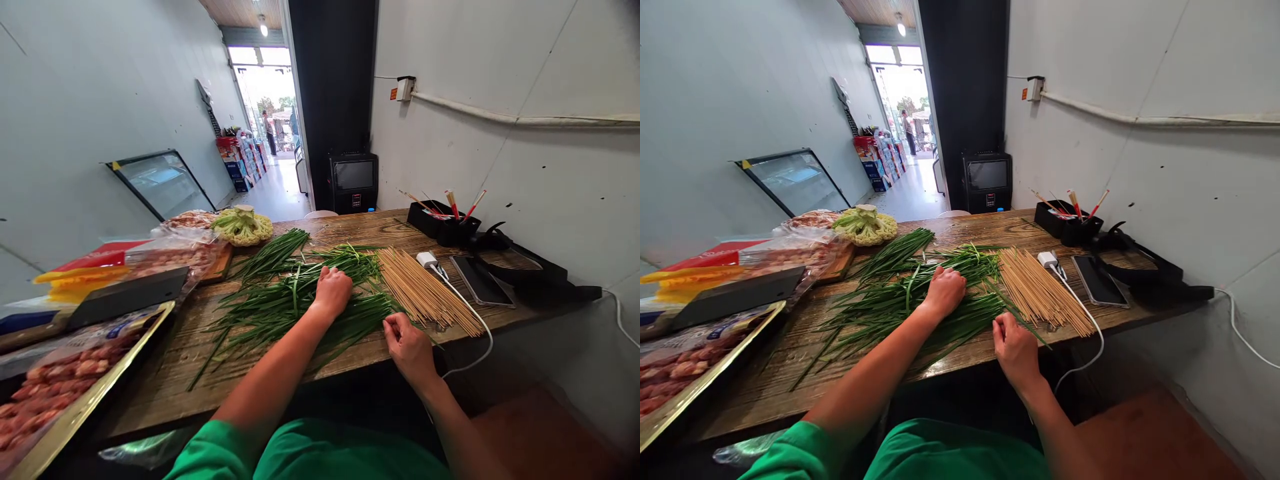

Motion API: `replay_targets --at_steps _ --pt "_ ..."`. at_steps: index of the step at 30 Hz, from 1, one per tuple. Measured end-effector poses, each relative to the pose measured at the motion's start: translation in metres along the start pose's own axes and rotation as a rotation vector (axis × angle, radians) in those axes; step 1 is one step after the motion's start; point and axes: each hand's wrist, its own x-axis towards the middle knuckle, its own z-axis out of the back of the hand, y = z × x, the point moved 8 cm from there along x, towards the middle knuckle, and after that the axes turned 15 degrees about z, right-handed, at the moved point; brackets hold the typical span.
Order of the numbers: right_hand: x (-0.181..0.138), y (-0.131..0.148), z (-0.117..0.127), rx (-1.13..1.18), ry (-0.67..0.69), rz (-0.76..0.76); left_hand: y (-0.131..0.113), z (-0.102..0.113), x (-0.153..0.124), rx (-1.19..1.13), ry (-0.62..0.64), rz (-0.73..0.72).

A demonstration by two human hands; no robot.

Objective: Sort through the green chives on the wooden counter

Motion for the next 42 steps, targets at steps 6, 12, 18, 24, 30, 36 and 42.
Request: replay_targets --at_steps 6,12,18,24,30,36,42 --pt "0.002 0.0 -0.001 0.01 0.005 0.008 -0.001 0.013 0.002 -0.128 -0.103 0.009" --pt "0.001 0.001 -0.001 0.019 0.012 0.005 0.004 0.007 0.008 -0.585 0.035 0.058" --pt "0.001 0.001 0.0 0.015 0.008 -0.006 0.002 0.0 0.008 -0.727 0.132 0.072" --pt "0.002 0.004 0.0 0.017 0.012 0.019 0.001 0.0 0.007 -0.731 0.108 0.083" --pt "0.0 0.002 -0.002 0.022 0.027 0.017 -0.002 -0.001 0.007 -0.739 0.089 0.052" --pt "0.001 0.002 -0.002 0.017 0.028 0.022 -0.002 -0.004 0.008 -0.717 0.078 0.027" --pt "0.002 0.003 -0.001 0.001 0.028 0.03 -0.007 -0.003 0.005 -0.65 0.033 -0.049"
